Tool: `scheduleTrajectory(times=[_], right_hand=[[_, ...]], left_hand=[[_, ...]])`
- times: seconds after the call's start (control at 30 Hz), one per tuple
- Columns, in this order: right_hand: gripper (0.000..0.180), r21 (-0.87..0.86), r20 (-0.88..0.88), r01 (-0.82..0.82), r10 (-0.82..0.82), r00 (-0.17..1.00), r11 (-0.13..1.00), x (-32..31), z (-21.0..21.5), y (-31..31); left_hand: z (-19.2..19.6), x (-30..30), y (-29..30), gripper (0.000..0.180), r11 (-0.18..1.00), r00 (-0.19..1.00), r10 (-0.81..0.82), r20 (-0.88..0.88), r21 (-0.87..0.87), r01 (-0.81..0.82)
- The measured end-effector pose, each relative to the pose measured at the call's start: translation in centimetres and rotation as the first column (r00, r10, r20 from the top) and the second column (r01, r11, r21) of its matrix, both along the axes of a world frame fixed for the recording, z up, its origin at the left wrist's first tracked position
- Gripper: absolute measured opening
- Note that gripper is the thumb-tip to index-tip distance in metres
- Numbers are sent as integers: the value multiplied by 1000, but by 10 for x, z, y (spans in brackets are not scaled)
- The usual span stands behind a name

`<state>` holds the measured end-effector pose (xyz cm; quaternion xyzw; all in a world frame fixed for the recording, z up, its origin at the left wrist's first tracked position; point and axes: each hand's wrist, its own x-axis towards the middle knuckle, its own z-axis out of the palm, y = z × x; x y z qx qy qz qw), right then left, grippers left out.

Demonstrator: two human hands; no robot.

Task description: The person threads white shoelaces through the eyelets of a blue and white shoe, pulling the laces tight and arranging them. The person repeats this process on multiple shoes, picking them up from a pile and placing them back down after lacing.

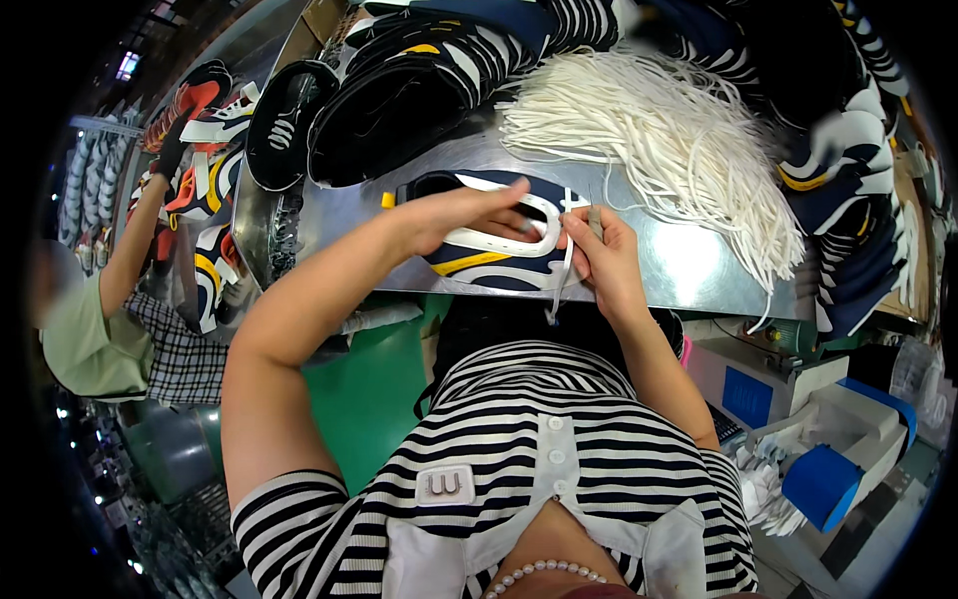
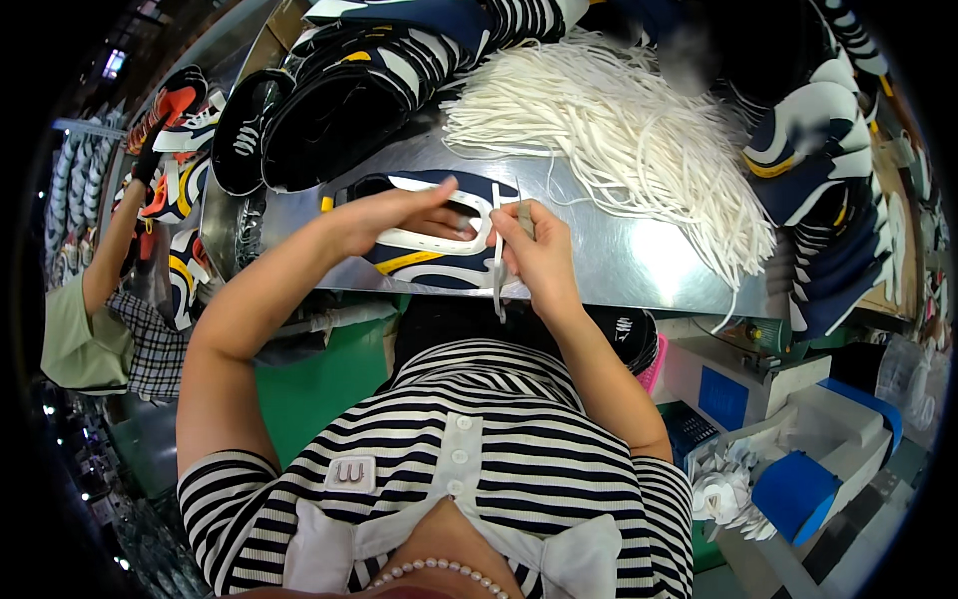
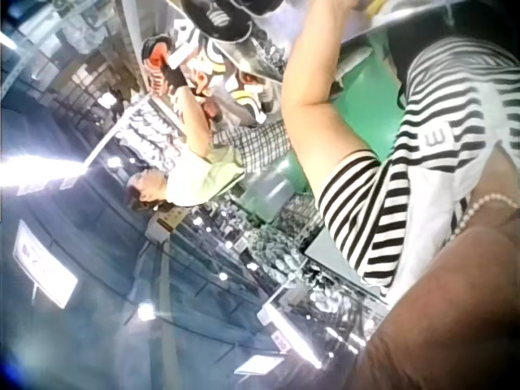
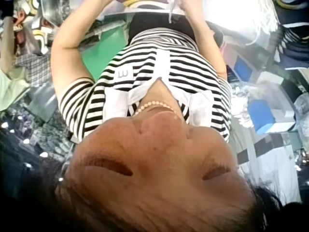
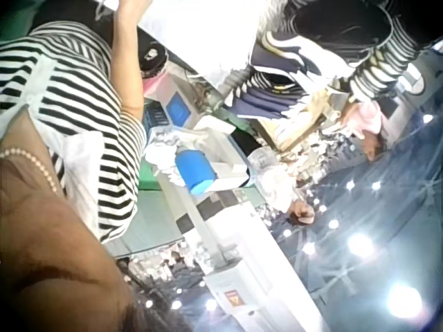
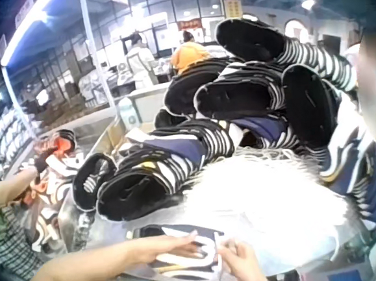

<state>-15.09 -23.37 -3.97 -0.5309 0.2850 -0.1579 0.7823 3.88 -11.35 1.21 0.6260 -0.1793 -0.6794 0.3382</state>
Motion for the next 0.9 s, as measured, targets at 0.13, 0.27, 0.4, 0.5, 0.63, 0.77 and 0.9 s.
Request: scheduleTrajectory(times=[0.13,0.27,0.4,0.5,0.63,0.77,0.9], right_hand=[[13,-121,67,98,-90,994,988,0,-2,-5],[13,-146,156,67,-44,987,987,-2,22,-11],[14,-137,121,-5,22,992,991,-7,21,-2],[14,-141,62,-37,46,997,989,-7,23,0],[13,-196,22,-70,76,997,978,-11,30,3],[12,-230,-59,-123,112,992,966,-13,36,9],[17,-238,2,-119,123,992,964,-22,39,16]], left_hand=[[-7,-28,-6,71,968,984,84,-160,-221,-118],[-20,-46,-12,54,837,835,385,-394,-232,-495],[-18,-64,-4,46,811,860,474,-190,-287,-510],[-27,-71,3,27,749,881,465,-91,-490,-446],[-8,-81,7,20,679,844,536,-5,-593,-434],[-9,-87,9,17,668,794,605,60,-580,-466],[-17,-87,13,17,656,776,630,38,-559,-506]])
